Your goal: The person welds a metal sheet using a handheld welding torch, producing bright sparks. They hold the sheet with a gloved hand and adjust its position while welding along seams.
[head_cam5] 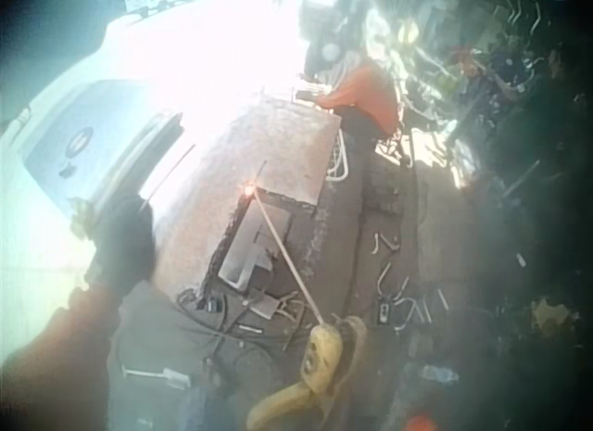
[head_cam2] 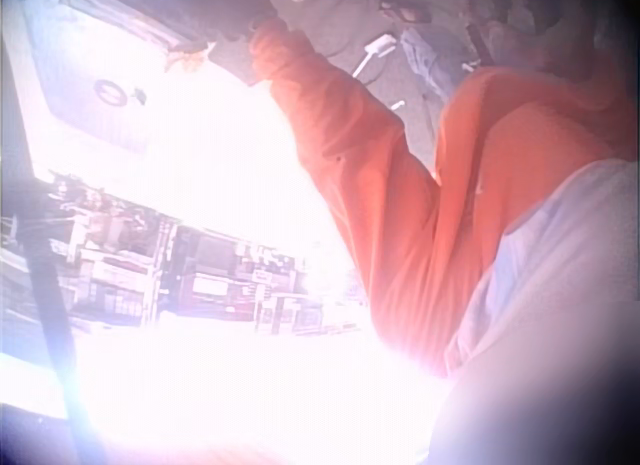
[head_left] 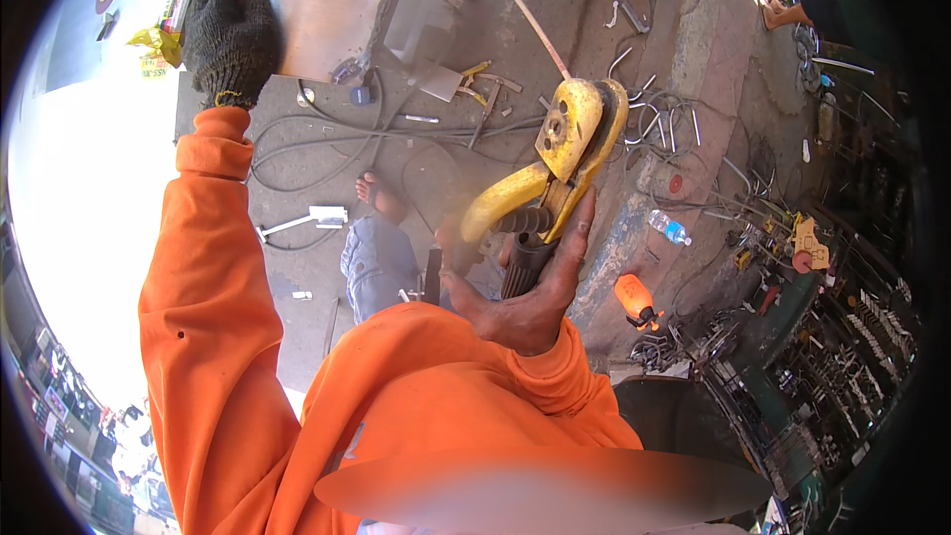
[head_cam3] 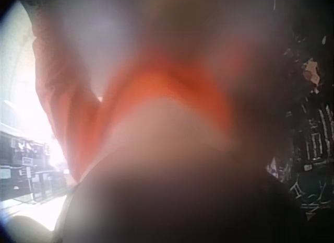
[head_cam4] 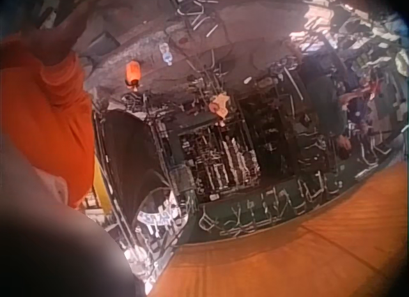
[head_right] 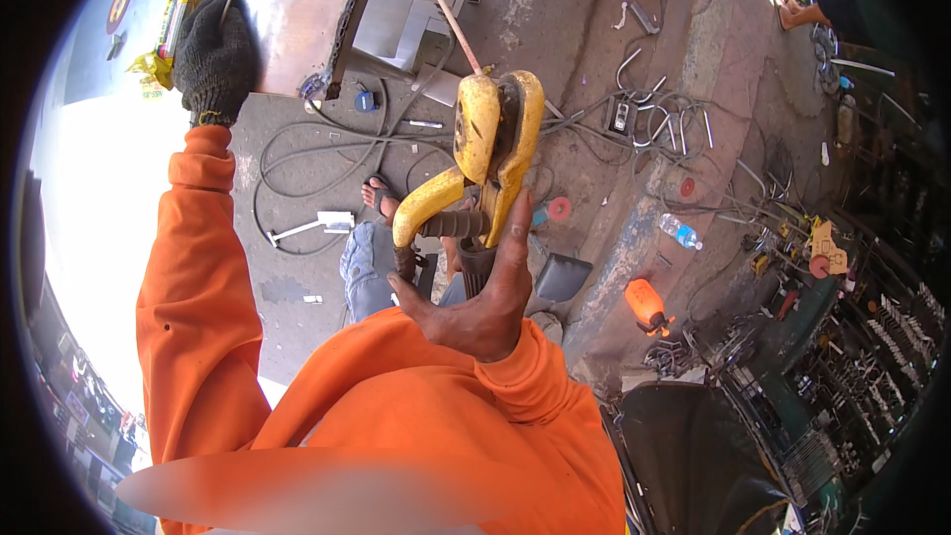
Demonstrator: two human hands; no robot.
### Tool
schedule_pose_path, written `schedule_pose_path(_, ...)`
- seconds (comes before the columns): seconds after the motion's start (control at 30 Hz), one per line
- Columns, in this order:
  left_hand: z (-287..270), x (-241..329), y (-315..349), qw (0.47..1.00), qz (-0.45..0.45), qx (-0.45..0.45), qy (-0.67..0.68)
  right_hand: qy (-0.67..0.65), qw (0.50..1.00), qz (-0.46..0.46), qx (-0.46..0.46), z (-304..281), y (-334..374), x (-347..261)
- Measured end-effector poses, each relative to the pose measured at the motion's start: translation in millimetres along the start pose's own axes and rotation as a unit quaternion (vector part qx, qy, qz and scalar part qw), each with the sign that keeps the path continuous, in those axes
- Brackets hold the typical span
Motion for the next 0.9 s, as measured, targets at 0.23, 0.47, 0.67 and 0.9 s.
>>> schedule_pose_path(0.23,0.6,-0.7,0.8,1.000,-0.004,0.002,0.002,-0.013,1.000,-0.002,0.000,4.5,2.0,7.0)
schedule_pose_path(0.47,1.2,0.1,0.8,0.999,0.035,0.017,-0.027,-0.011,1.000,0.015,-0.005,3.5,3.1,7.2)
schedule_pose_path(0.67,2.6,3.0,2.5,0.998,0.027,0.011,-0.058,-0.028,0.999,0.041,0.006,5.3,3.3,5.5)
schedule_pose_path(0.9,-2.4,4.0,-1.2,0.999,-0.003,-0.026,-0.031,0.008,1.000,-0.026,0.012,5.8,1.0,6.4)
Point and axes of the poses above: each hand's wrist, its own y-axis away from the middle knuckle, its own z-axis out of the palm, x = y × z, the point moved 1 cm from there along -y, towards the middle knuckle, and after that the axes turned 12 degrees about z, right-handed, at the moved point
